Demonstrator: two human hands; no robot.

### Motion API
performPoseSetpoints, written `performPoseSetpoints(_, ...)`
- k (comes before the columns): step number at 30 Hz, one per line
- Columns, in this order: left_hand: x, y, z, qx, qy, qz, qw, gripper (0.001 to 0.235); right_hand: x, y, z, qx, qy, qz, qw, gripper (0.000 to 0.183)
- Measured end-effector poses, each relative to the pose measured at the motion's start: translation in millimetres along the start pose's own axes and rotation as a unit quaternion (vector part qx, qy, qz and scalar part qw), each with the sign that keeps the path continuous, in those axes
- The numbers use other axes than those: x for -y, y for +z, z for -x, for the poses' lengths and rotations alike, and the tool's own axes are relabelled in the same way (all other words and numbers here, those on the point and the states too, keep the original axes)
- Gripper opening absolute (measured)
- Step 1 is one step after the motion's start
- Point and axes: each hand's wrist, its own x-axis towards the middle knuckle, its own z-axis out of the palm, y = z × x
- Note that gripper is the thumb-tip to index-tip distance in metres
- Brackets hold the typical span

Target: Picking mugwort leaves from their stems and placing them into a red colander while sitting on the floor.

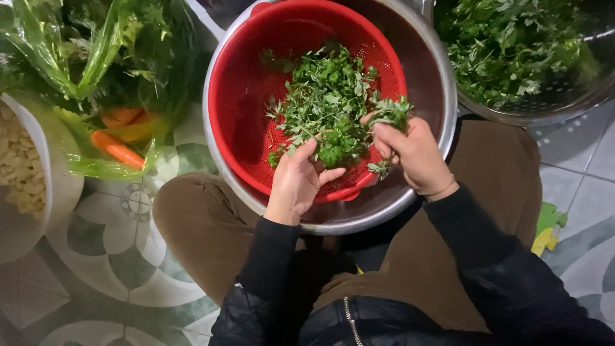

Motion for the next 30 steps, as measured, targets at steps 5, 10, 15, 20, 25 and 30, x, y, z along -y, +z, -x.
performPoseSetpoints(5,12,-1,-7,-0.008,0.012,-0.025,1.0,0.027,-23,10,10,0.035,-0.032,0.189,0.981,0.046)
performPoseSetpoints(10,4,17,12,-0.052,0.039,-0.088,0.994,0.03,-36,12,11,0.005,-0.106,0.384,0.917,0.031)
performPoseSetpoints(15,-32,16,34,-0.138,0.291,-0.591,0.74,0.071,22,15,1,-0.075,0.12,-0.246,0.959,0.037)
performPoseSetpoints(20,-39,68,51,-0.035,0.332,-0.593,0.733,0.063,-1,4,1,-0.023,0.16,-0.294,0.942,0.036)
performPoseSetpoints(25,-7,62,37,0.05,0.198,-0.579,0.789,0.047,0,2,-2,-0.012,0.164,-0.296,0.941,0.046)
performPoseSetpoints(30,-3,49,40,0.032,0.196,-0.551,0.81,0.023,27,16,3,-0.008,0.138,-0.238,0.961,0.048)
